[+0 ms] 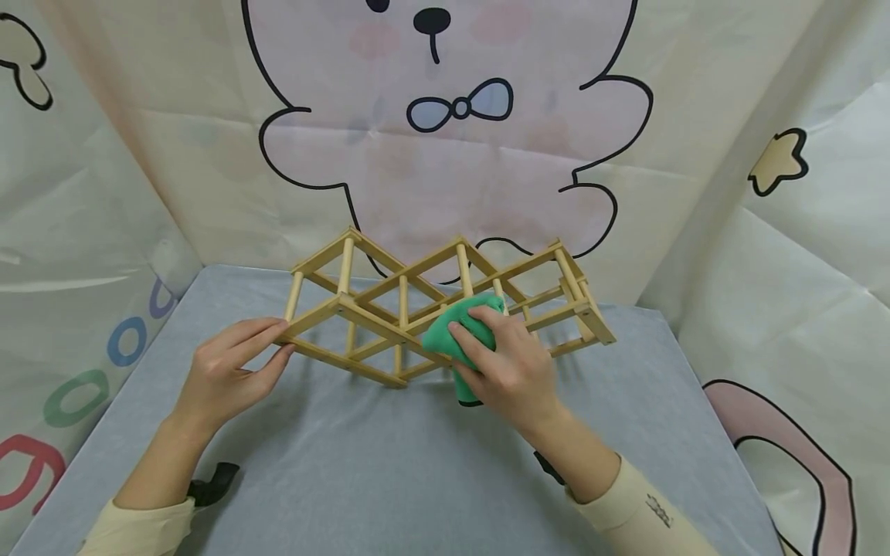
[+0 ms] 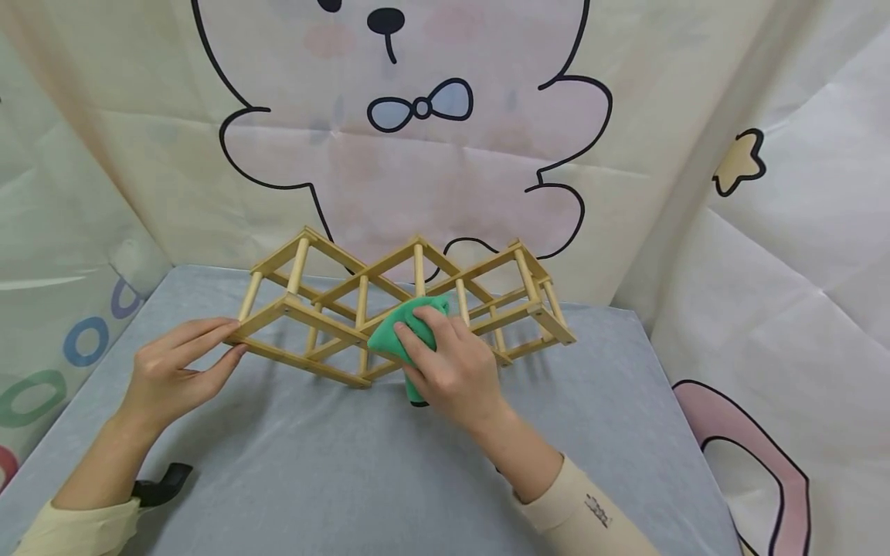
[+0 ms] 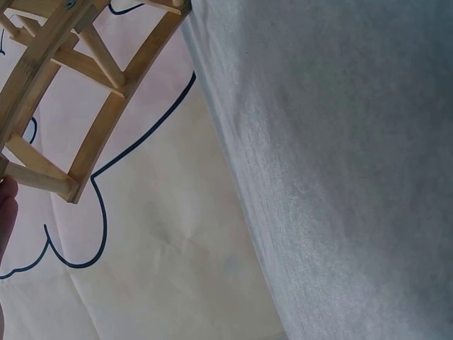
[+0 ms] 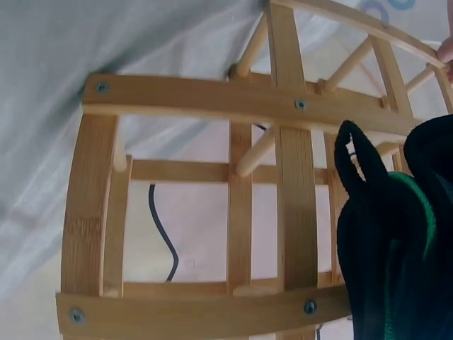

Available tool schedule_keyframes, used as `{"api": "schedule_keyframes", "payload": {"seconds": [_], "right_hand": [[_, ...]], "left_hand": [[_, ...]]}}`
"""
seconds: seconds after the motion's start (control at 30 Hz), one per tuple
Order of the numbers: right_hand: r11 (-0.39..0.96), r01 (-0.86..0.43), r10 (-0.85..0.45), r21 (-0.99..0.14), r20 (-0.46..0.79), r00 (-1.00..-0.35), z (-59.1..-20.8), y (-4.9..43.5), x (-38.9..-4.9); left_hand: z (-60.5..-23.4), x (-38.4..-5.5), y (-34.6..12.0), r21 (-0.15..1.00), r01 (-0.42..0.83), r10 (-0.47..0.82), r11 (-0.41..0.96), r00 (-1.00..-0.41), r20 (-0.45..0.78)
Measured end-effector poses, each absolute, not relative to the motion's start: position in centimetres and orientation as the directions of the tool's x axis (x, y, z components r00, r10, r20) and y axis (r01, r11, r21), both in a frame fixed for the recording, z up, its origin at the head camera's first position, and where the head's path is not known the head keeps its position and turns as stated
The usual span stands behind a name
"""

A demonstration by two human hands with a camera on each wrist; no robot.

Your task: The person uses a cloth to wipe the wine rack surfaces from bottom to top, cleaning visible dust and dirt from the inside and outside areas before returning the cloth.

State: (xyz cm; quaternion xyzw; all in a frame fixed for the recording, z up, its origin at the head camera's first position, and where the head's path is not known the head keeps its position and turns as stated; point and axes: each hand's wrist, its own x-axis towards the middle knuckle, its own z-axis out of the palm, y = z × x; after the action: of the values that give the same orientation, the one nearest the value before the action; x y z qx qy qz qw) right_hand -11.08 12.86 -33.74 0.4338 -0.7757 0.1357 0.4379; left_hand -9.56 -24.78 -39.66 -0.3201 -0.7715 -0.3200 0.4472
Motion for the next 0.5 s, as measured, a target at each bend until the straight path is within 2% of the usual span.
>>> {"api": "schedule_keyframes", "payload": {"seconds": [0.5], "right_hand": [[0.547,-0.823,-0.613,0.156,0.743,-0.266,-37.1,10.0,-11.5]], "left_hand": [[-39.7,-9.5,-24.8,0.21,0.779,0.21,0.59,-0.399,0.892]]}}
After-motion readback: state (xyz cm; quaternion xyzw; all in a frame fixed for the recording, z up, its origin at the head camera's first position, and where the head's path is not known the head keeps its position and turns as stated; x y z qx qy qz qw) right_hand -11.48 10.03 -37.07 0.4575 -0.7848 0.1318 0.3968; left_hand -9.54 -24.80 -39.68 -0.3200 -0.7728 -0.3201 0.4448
